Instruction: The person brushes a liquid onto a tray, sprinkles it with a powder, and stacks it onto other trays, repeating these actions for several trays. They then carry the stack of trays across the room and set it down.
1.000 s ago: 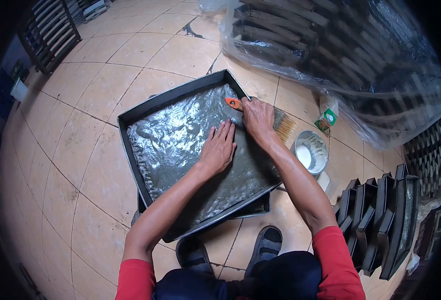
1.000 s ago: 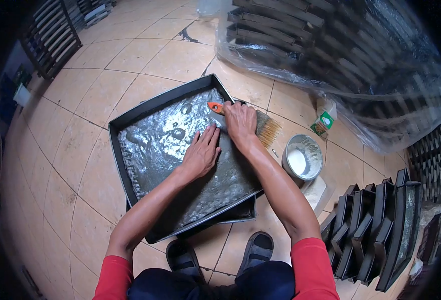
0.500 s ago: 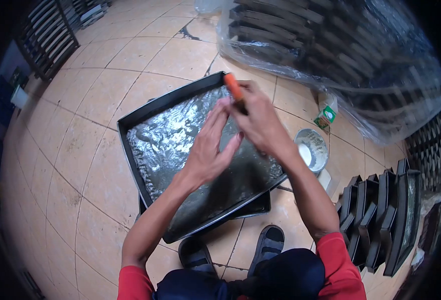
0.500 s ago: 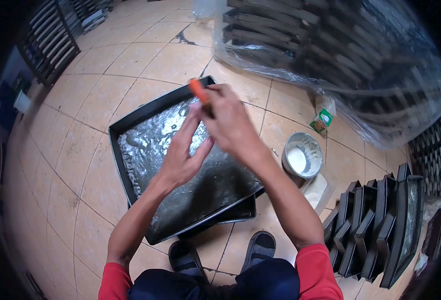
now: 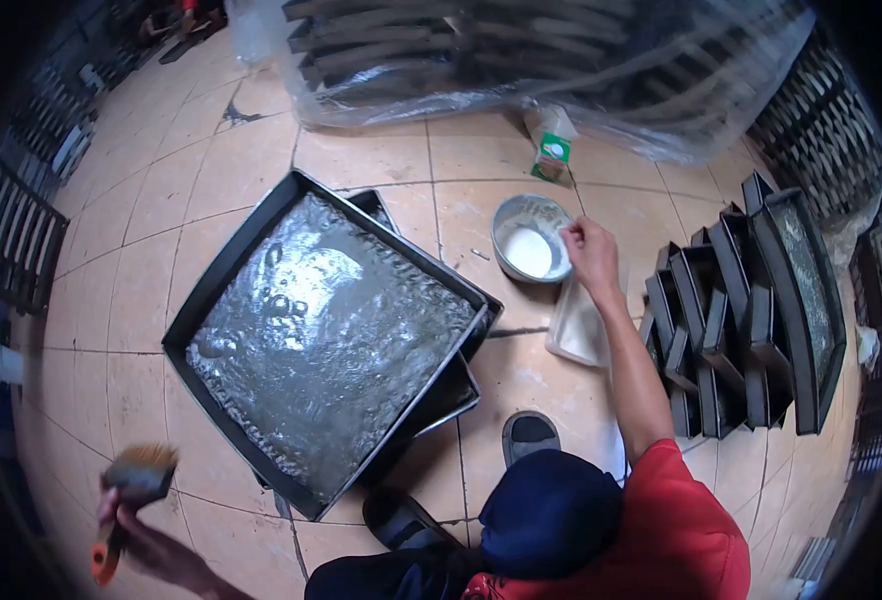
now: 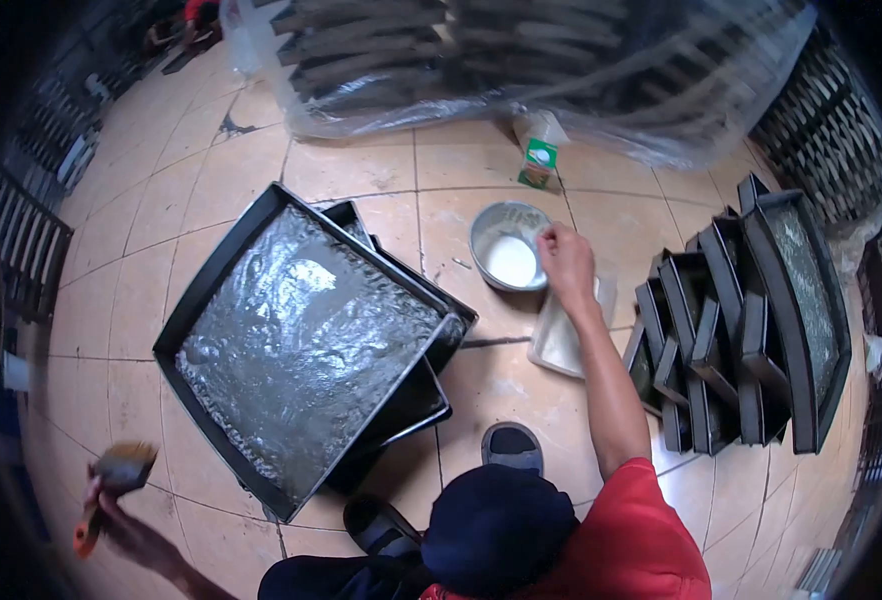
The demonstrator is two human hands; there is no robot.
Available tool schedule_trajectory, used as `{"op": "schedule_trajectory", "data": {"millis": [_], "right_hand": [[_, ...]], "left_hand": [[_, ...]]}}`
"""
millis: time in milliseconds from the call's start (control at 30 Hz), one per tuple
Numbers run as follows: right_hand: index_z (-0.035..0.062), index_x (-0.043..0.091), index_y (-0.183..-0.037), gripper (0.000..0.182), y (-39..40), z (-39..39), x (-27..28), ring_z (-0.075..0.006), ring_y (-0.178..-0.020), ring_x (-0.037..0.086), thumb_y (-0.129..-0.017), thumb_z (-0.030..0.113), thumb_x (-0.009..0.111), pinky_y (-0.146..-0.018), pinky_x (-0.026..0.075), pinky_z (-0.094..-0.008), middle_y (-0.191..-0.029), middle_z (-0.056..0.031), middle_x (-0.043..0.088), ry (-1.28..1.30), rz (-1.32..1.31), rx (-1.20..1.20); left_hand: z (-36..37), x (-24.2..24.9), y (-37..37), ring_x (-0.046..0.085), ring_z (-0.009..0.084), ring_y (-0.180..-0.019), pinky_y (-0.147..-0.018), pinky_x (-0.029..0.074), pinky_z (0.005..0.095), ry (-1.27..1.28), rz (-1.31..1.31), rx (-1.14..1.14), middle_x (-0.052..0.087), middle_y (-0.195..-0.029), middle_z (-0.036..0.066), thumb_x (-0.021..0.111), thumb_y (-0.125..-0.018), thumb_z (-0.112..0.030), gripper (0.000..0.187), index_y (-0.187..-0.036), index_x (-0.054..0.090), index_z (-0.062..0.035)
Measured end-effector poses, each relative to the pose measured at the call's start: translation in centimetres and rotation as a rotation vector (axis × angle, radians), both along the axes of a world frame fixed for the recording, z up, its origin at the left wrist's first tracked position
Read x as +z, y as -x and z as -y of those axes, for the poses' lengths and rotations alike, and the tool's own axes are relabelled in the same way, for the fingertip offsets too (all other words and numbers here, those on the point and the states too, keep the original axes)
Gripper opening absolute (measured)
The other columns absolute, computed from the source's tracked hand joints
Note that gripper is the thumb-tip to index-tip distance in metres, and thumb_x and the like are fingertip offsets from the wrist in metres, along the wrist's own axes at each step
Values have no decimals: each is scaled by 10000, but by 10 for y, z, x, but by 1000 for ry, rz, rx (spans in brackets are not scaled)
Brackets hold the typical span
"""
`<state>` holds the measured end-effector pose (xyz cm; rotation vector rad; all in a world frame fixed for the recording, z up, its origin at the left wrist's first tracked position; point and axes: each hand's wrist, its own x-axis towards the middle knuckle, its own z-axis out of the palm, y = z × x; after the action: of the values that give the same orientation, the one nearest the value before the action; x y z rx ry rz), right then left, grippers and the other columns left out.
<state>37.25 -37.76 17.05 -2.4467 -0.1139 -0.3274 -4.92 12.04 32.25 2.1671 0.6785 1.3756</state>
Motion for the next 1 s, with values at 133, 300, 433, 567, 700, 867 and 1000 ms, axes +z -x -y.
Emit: {"op": "schedule_trajectory", "data": {"millis": [133, 300, 433, 567, 700, 867, 1000], "right_hand": [[-10, 689, -1084, 298, 27, 88, -68, -362, -1001, 690, -862, 185, 725, -902, 541, -439, -1040, -231, 708, 453, -385, -106], [3, 651, -1236, 450, 88, 111, -142, -375, -1186, 608, -832, 174, 757, -1041, 462, -444, -1179, -205, 682, 186, -224, 143], [10, 712, -1114, 335, 92, 118, -172, -367, -1004, 678, -798, 112, 757, -910, 528, -425, -1048, -211, 708, 231, -251, 47], [-14, 751, -983, 209, 91, 124, -169, -265, -763, 689, -783, 46, 746, -733, 538, -356, -807, -179, 709, 120, -166, -22], [-57, 736, -1019, 184, 88, 136, -142, -152, -776, 676, -855, 27, 724, -682, 542, -272, -825, -100, 713, -200, -435, -43], [-96, 661, -1142, 254, 74, 67, -28, -177, -884, 703, -939, 54, 689, -846, 599, -259, -993, -130, 702, -659, -656, 65], [-92, 648, -1134, 255, 67, -85, 74, -170, -928, 689, -949, 81, 675, -896, 570, -272, -1025, -123, 688, -639, -685, 430]], "left_hand": [[-6, -5, 56, 661, 279, -868, -764, 550, 367, -88, -96, 207, 701, -1026, 227, 694, -974, -185, 304, -1057, 601, 91], [2, -45, 76, 629, 271, -977, -960, 484, 401, 29, -215, 267, 666, -1087, 198, 524, -1061, -196, 283, -1051, 610, 73], [-1, -72, 93, 551, 306, -1246, -1093, 395, 411, 146, -220, 206, 597, -1212, 184, 479, -1069, -135, 204, -1137, 558, 40], [2, -77, 79, 550, 265, -1271, -1107, 379, 387, 192, -135, 140, 591, -1222, 140, 479, -1073, -120, 198, -1167, 553, 37], [0, -85, 66, 505, 282, -1328, -1148, 342, 403, 320, -47, 117, 590, -1212, 115, 495, -1062, -89, 143, -1155, 558, -1], [1, -103, 80, 481, 302, -1360, -1153, 360, 425, 407, 63, 142, 592, -1216, 117, 513, -1040, -39, 126, -1156, 541, 2], [10, -116, 91, 497, 294, -1340, -1143, 361, 427, 482, 120, 188, 599, -1197, 110, 533, -1029, -37, 128, -1150, 546, 5]]}}
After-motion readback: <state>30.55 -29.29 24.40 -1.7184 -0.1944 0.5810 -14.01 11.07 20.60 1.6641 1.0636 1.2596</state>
